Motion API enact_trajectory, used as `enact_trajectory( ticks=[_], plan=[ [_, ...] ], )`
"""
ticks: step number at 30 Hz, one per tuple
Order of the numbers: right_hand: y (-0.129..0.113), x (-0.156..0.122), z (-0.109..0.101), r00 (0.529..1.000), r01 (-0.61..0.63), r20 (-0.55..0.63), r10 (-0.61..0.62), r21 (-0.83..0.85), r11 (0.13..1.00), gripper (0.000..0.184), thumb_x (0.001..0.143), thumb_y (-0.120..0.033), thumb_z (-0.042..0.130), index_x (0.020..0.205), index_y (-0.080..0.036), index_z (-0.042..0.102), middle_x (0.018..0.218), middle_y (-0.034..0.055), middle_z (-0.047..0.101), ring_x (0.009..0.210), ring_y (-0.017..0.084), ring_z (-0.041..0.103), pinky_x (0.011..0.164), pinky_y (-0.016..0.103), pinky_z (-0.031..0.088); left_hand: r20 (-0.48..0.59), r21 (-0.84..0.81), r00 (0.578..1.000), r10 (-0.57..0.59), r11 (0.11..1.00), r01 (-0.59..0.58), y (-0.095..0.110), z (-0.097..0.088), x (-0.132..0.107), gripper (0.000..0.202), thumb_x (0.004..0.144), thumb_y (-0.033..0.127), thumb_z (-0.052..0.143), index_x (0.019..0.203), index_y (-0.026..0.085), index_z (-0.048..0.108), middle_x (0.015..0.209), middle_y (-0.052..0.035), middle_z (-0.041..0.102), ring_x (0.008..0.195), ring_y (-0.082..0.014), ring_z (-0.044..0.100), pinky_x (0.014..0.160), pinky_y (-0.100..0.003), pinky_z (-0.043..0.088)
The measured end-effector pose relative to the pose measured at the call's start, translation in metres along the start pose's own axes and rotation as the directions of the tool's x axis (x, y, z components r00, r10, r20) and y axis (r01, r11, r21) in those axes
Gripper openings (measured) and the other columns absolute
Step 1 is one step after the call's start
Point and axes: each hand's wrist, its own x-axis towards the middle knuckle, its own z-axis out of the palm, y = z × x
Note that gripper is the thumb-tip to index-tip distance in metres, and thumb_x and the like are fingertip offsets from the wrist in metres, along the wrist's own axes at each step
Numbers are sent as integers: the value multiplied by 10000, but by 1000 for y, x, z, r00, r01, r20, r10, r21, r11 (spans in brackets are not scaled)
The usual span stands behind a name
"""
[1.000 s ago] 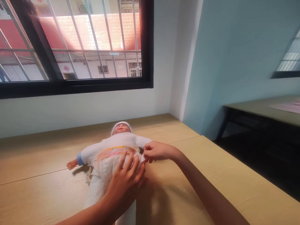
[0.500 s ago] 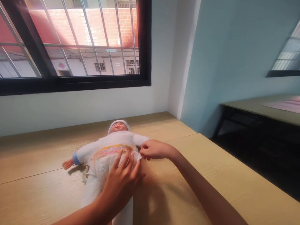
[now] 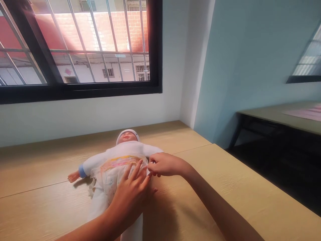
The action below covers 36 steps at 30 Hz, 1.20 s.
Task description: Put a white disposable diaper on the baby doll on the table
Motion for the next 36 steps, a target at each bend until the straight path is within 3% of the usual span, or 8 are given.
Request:
enact_trajectory(
  ticks=[5,10,15,22,30,36],
  plan=[
    [6,3,-1,999,-20,-29,20,-12,1000,115,776,-261,465,707,-175,499,748,13,626,663,142,587,524,226,386,-110,93,994,8,996,2,2,1,-1,304,849,386,605,1080,204,680,1162,-100,676,1212,-317,537,1003,-468,434],
    [11,7,0,999,5,-33,-4,29,1000,88,757,-233,461,692,-179,489,739,7,631,648,139,588,521,223,389,-213,69,977,29,998,-15,5,-1,0,275,867,333,577,1073,185,682,1128,-78,694,1146,-292,584,1000,-445,431],
    [9,6,0,999,0,-37,1,18,1000,106,758,-245,477,677,-177,487,723,14,629,643,146,583,512,230,378,-272,7,961,60,998,-60,9,-7,-1,208,890,271,517,913,166,695,884,-50,733,930,-254,660,913,-430,479],
    [9,4,1,997,-37,-68,35,-25,999,86,753,-248,478,704,-180,498,771,19,624,641,144,569,504,231,363,-148,24,989,18,1000,-15,7,-7,1,267,866,319,557,1055,160,659,1124,-91,690,1051,-278,624,944,-461,471],
    [4,2,2,995,16,-92,-26,-101,995,127,779,-281,465,693,-193,495,731,-5,583,665,149,495,537,245,336,-33,0,999,14,1000,-14,3,3,-1,353,870,393,555,1084,136,668,1182,-96,667,1200,-292,545,1043,-463,410],
    [3,1,3,994,15,-109,-26,-98,995,124,787,-271,480,697,-191,510,725,-11,584,654,141,484,545,245,335,-14,-37,1000,-15,999,14,2,7,-2,405,899,404,507,1148,110,633,1206,-91,656,1270,-292,481,1068,-467,386]
  ],
)
